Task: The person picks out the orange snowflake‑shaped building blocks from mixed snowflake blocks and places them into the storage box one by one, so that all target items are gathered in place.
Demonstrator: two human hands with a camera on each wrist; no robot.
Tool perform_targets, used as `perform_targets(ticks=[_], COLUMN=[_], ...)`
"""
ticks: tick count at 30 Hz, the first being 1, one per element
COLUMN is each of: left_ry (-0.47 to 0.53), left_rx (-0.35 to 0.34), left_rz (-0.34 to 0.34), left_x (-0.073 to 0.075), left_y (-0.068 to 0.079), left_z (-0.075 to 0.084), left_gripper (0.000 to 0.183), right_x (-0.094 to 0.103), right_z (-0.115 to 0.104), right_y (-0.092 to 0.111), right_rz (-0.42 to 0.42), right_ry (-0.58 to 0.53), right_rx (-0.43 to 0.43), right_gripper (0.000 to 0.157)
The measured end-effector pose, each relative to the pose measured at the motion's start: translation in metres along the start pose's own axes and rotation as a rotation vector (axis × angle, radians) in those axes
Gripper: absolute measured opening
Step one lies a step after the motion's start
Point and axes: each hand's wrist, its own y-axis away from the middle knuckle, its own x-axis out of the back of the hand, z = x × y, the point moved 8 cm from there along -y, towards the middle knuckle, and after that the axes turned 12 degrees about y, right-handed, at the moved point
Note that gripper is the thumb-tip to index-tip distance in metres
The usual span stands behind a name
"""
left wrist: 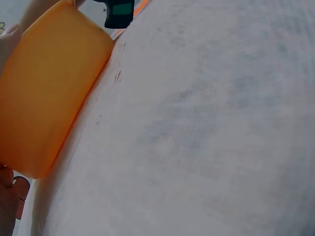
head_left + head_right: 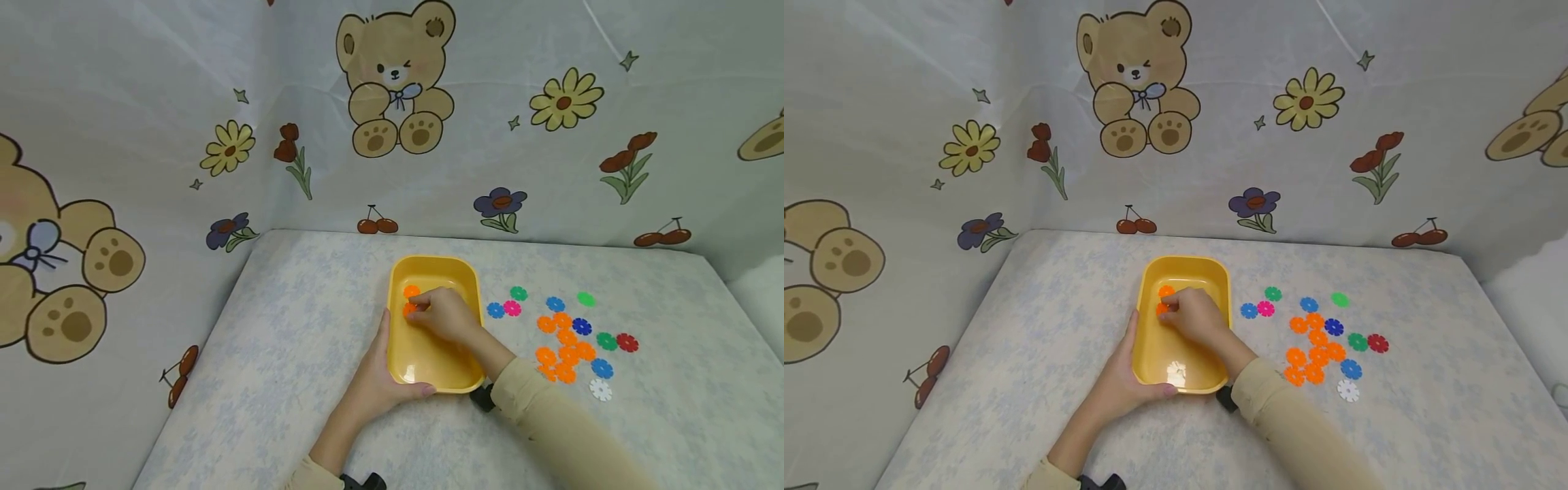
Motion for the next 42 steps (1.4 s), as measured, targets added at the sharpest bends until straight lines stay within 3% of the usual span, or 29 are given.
perform_targets(ticks=[12, 24, 30, 36, 42], left_ry=[-0.024, -0.019, -0.016, -0.007, -0.004], left_rx=[0.006, -0.001, 0.014, 0.024, 0.011], left_rz=[0.014, 0.018, 0.019, 0.018, 0.019], left_x=[0.0, -0.001, -0.001, -0.001, -0.001], left_y=[0.001, 0.002, 0.002, 0.003, 0.001], left_z=[0.002, 0.005, 0.004, 0.004, 0.004], left_gripper=[0.138, 0.138, 0.137, 0.137, 0.137], right_x=[-0.006, -0.006, -0.004, 0.01, 0.05], right_z=[-0.01, -0.01, -0.008, -0.01, -0.006], right_y=[-0.007, -0.005, -0.004, 0.005, 0.029], right_rz=[0.036, 0.061, 0.07, 0.086, 0.195], right_ry=[0.27, 0.333, 0.308, 0.269, 0.221], right_rx=[0.084, 0.107, 0.103, 0.08, 0.048], right_gripper=[0.011, 0.022, 0.025, 0.018, 0.033])
